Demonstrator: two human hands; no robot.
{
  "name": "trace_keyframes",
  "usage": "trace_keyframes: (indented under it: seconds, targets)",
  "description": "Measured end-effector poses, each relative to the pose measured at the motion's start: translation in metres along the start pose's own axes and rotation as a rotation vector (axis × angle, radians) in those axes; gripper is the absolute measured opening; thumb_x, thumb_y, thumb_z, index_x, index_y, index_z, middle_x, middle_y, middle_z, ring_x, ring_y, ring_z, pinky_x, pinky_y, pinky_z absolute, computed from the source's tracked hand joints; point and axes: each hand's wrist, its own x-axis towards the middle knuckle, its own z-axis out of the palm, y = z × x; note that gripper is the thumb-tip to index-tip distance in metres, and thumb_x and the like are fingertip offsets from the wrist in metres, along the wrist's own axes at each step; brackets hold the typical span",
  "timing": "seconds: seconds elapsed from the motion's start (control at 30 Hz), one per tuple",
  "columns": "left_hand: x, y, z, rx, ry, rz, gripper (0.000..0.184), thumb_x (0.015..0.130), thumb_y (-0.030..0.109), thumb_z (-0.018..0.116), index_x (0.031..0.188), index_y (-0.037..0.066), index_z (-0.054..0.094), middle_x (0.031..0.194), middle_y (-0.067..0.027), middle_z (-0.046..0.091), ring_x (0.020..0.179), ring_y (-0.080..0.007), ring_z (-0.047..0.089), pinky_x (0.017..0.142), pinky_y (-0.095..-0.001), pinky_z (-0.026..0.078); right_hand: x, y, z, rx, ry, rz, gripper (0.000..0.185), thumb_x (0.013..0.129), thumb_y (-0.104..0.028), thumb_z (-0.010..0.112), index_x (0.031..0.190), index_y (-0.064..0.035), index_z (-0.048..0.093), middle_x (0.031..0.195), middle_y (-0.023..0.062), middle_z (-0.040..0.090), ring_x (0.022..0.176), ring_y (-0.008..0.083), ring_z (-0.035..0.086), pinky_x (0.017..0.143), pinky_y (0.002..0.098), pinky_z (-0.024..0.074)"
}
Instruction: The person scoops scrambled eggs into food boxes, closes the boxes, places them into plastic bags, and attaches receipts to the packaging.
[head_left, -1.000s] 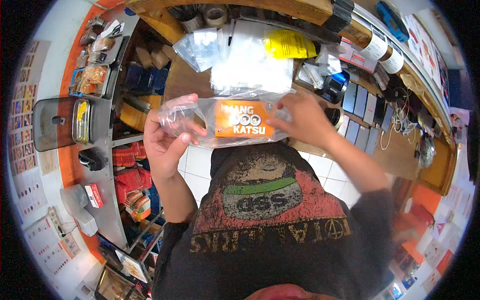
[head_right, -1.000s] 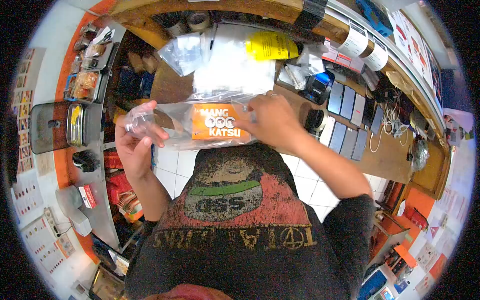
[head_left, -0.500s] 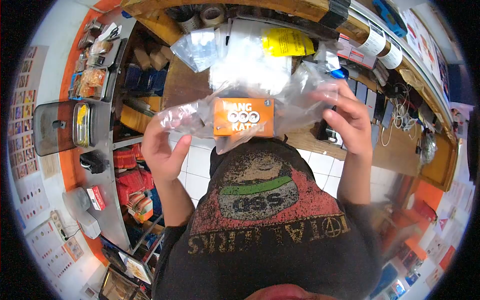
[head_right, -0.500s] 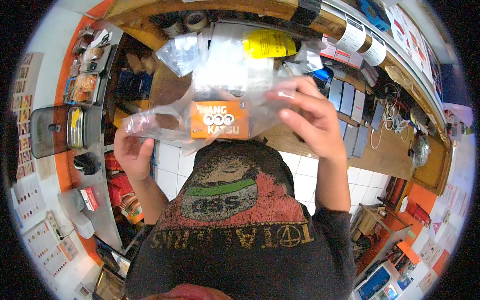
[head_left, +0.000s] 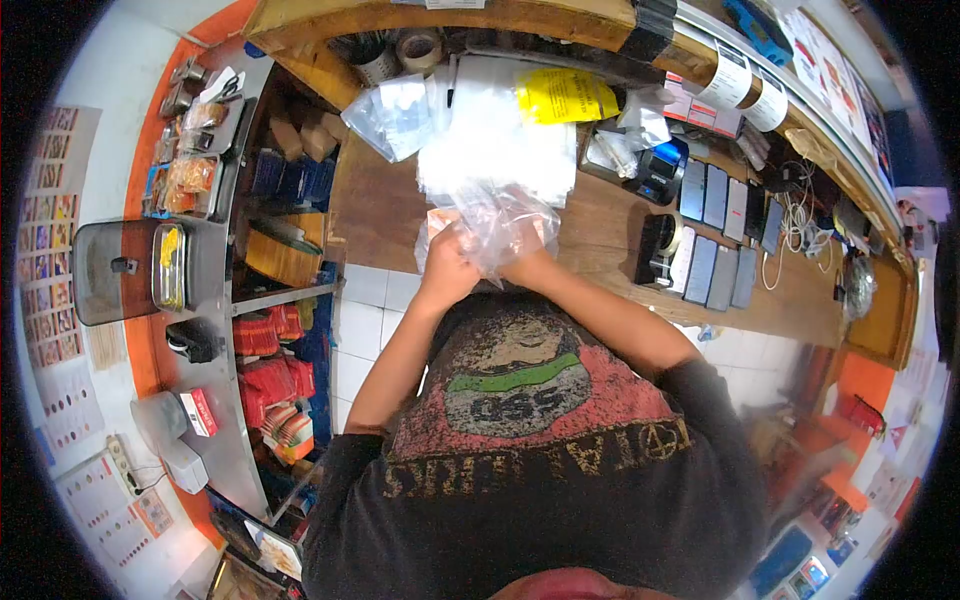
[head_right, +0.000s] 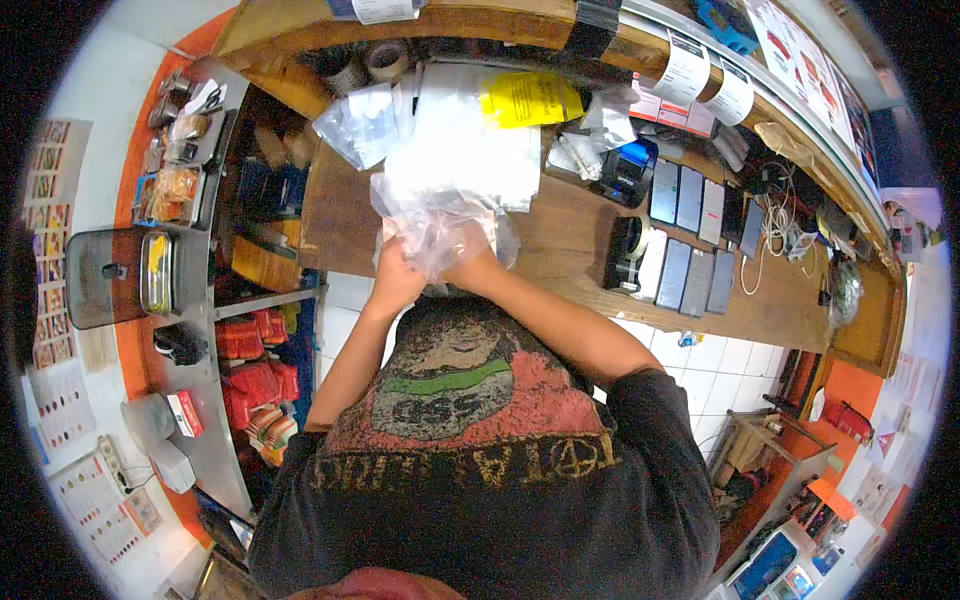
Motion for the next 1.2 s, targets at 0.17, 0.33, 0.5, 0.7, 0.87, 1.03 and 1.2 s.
trace_keyframes:
  seconds: [0.17,0.33,0.5,0.7,0.87,1.03,1.2]
  targets:
    - [0.005,0.015,-0.025,-0.562,0.382,0.261,0.096,0.059,0.013,0.090,0.140,0.005,0.041,0.151,-0.0189,0.036,0.132,-0.0343,0.043,0.103,-0.0442,0.041,0.016,0.007,-0.016,0.250,-0.071,0.131,0.050,0.073,-0.026,0.081,0.114,-0.0045,0.063,0.109,0.0172,0.064,0.100,0.0314,0.062,0.089,0.0435,0.0490]
    - [0.029,0.013,-0.007,-0.281,-0.191,-0.151,0.090,0.074,0.039,0.079,0.148,0.009,0.036,0.155,-0.0146,0.034,0.146,-0.0279,0.025,0.117,-0.0439,0.025,0.046,-0.026,-0.020,0.597,-0.006,-0.076,0.038,0.068,-0.016,0.077,0.100,-0.0037,0.061,0.098,0.0158,0.063,0.096,0.0345,0.061,0.088,0.0441,0.0468]
    - [0.043,0.012,0.014,0.466,-0.114,0.302,0.064,0.087,0.031,0.066,0.142,0.008,0.044,0.144,-0.0137,0.046,0.139,-0.0241,0.036,0.114,-0.0389,0.027,0.038,-0.052,-0.030,0.362,-0.255,-0.092,0.057,0.066,-0.008,0.076,0.119,-0.0019,0.053,0.117,0.0166,0.056,0.116,0.0357,0.052,0.094,0.0430,0.0433]
    - [0.037,0.027,0.025,0.253,-0.154,0.102,0.050,0.082,0.022,0.069,0.126,0.008,0.051,0.118,-0.0087,0.053,0.114,-0.0234,0.047,0.101,-0.0392,0.034,0.042,-0.022,-0.119,0.693,-0.405,-0.167,0.064,0.077,-0.015,0.073,0.135,-0.0045,0.047,0.125,0.0086,0.057,0.119,0.0274,0.050,0.095,0.0410,0.0432]
    - [0.029,-0.021,0.043,0.653,-0.297,0.018,0.050,0.095,0.039,0.053,0.132,0.006,0.051,0.136,-0.0275,0.043,0.128,-0.0417,0.039,0.114,-0.0472,0.025,0.027,0.159,-0.129,-0.098,0.079,0.682,0.022,0.085,-0.022,0.065,0.097,-0.0060,0.076,0.099,0.0177,0.072,0.090,0.0309,0.070,0.082,0.0390,0.0536]
    - [0.038,-0.026,0.058,-0.258,0.054,0.021,0.044,0.074,0.047,0.069,0.098,0.011,0.057,0.103,-0.0097,0.054,0.098,-0.0286,0.046,0.087,-0.0423,0.032,0.049,0.188,-0.118,-0.500,-0.104,0.963,0.028,0.084,-0.021,0.060,0.102,-0.0028,0.073,0.107,0.0202,0.070,0.098,0.0358,0.069,0.084,0.0443,0.0549]
    - [0.039,-0.024,0.050,-0.130,0.047,0.001,0.048,0.065,0.052,0.074,0.088,0.013,0.060,0.099,-0.0040,0.059,0.090,-0.0262,0.047,0.077,-0.0408,0.031,0.066,0.203,-0.103,-0.519,-0.200,0.968,0.031,0.085,-0.019,0.055,0.105,-0.0010,0.071,0.112,0.0219,0.069,0.103,0.0378,0.068,0.086,0.0458,0.0548]
